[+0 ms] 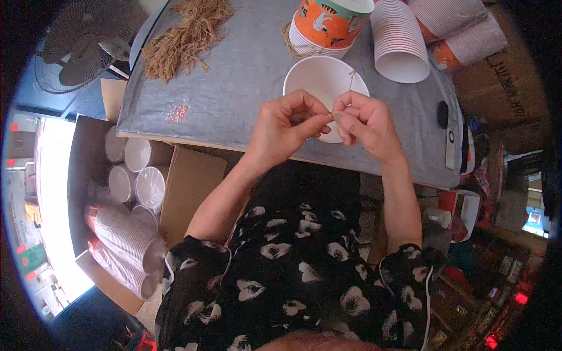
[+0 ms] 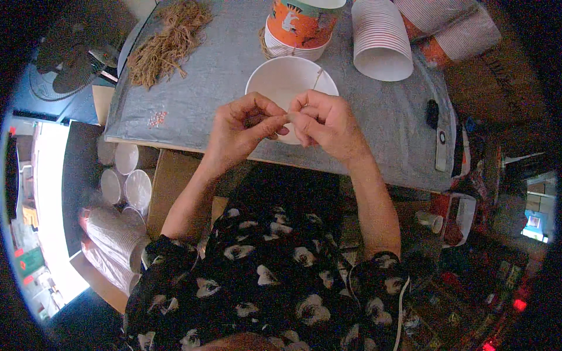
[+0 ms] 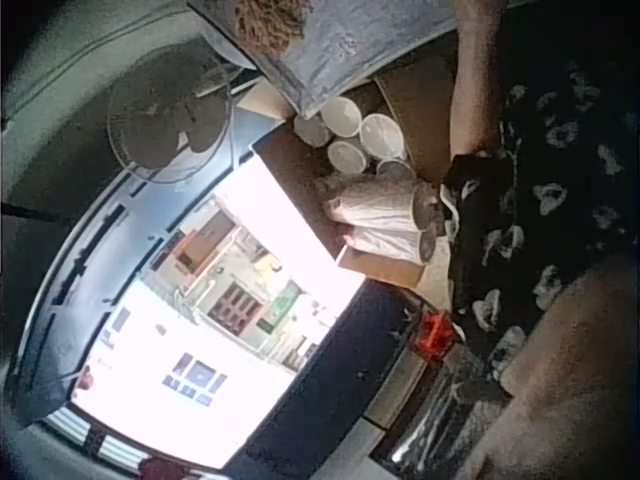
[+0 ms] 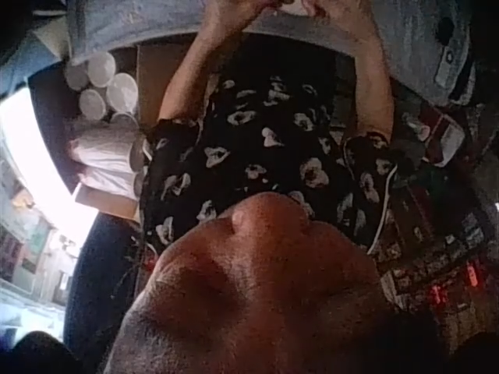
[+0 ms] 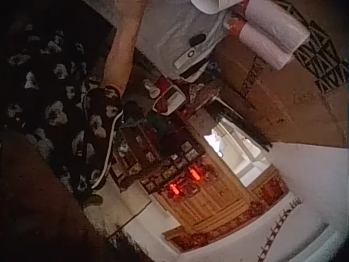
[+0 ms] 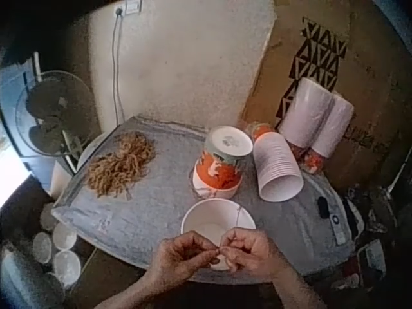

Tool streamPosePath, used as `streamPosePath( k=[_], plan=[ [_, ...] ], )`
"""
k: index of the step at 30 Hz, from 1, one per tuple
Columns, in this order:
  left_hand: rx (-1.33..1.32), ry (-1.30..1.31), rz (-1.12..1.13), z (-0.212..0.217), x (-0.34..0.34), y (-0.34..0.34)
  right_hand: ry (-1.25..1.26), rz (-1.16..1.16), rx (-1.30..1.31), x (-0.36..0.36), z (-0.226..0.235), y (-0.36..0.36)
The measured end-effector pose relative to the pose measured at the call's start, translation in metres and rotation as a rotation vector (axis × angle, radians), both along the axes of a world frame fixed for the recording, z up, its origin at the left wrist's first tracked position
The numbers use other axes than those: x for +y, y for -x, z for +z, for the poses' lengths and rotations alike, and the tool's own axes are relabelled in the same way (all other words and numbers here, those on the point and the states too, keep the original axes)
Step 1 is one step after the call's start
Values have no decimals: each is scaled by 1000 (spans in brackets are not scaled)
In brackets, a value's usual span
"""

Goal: Manually attaching string handles to paper buckets at a workstation.

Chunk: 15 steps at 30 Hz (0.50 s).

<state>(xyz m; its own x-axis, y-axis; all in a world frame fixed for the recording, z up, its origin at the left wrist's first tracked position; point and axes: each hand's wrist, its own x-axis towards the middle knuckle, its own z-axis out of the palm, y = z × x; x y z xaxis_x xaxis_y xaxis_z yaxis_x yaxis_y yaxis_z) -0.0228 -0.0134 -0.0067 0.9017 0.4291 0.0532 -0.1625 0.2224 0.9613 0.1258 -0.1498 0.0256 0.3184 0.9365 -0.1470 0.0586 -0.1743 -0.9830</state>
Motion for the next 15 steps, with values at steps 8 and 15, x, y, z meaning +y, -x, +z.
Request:
streamPosePath(
  k=[8,15],
  plan=[
    [-33,85,-19,-6,3,-2,-66,-113,103,-2,-9,2],
    [-36,126,-22,-5,3,-3,-58,-126,17,-2,-1,7]
  ],
)
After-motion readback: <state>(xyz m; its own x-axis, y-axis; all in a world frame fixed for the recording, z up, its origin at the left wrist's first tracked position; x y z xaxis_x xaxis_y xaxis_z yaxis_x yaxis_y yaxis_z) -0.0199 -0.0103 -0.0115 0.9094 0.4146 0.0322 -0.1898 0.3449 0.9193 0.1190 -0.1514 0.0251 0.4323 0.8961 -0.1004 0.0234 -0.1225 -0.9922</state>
